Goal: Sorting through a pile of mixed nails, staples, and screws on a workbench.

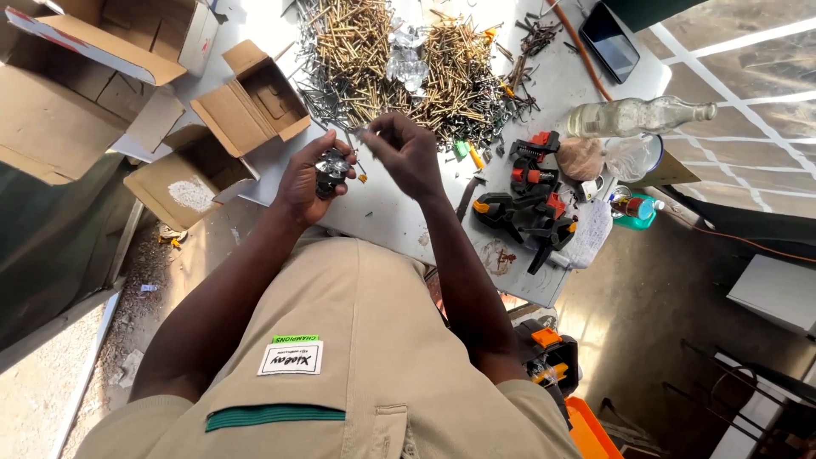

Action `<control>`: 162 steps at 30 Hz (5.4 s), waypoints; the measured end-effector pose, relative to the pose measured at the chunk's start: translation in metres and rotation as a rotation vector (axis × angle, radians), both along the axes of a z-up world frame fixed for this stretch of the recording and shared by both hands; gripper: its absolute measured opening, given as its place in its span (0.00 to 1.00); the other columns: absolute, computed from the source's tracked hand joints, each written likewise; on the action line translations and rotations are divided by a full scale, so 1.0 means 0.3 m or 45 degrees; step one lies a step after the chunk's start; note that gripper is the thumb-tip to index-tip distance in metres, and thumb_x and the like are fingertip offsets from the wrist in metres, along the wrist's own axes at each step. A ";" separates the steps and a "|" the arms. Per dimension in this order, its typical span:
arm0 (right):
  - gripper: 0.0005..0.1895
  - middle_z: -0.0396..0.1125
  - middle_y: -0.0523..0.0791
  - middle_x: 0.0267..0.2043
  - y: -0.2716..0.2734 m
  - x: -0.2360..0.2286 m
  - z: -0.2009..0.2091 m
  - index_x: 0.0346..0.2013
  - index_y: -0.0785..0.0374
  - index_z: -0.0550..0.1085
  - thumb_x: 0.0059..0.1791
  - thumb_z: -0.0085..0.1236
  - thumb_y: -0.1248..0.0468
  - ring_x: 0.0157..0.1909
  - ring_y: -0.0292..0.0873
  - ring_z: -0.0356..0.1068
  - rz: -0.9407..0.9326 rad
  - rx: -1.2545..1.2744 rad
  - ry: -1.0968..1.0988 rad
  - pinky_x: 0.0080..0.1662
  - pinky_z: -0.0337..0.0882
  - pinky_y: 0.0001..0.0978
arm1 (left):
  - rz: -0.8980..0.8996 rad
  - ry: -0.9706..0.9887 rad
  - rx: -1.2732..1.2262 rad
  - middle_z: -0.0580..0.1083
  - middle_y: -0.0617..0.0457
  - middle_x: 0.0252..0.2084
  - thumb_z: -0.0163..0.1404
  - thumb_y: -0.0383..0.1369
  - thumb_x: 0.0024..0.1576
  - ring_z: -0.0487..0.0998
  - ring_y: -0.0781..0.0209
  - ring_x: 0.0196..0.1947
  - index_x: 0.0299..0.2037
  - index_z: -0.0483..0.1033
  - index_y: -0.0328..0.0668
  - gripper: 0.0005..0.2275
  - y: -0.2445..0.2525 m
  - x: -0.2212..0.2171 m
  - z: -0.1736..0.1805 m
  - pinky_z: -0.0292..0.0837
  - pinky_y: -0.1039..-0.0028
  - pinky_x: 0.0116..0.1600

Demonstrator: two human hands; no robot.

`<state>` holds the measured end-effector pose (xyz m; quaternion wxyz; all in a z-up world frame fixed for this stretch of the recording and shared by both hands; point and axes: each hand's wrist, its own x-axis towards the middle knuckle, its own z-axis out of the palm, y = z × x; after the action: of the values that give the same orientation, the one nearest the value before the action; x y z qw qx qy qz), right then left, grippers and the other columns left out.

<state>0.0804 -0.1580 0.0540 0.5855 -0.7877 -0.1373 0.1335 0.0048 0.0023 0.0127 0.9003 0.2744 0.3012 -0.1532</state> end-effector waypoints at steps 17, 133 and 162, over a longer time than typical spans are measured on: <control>0.06 0.70 0.48 0.21 -0.020 -0.105 0.026 0.41 0.64 0.82 0.50 0.66 0.69 0.20 0.34 0.66 0.229 0.007 -0.075 0.24 0.65 0.25 | -0.024 -0.096 -0.017 0.74 0.45 0.29 0.58 0.38 0.59 0.83 0.54 0.29 0.41 0.78 0.36 0.12 0.013 -0.012 -0.048 0.82 0.74 0.24; 0.10 0.71 0.47 0.21 -0.140 0.119 -0.176 0.34 0.54 0.76 0.45 0.71 0.60 0.25 0.50 0.74 -0.123 -0.674 -0.378 0.31 0.70 0.41 | -0.097 -0.047 0.114 0.70 0.49 0.26 0.61 0.35 0.57 0.83 0.56 0.26 0.34 0.72 0.40 0.11 -0.006 -0.050 0.027 0.82 0.74 0.22; 0.07 0.62 0.46 0.21 -0.086 0.168 -0.082 0.29 0.56 0.67 0.46 0.52 0.58 0.15 0.35 0.60 -0.449 0.586 0.533 0.15 0.49 0.22 | -0.082 -0.014 0.126 0.70 0.49 0.27 0.60 0.35 0.58 0.83 0.57 0.26 0.35 0.72 0.41 0.10 -0.022 -0.064 0.002 0.82 0.75 0.23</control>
<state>0.1308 -0.1837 0.0294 0.7771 -0.6024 0.0973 0.1543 -0.0144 -0.0043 0.0132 0.8818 0.3290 0.2946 -0.1656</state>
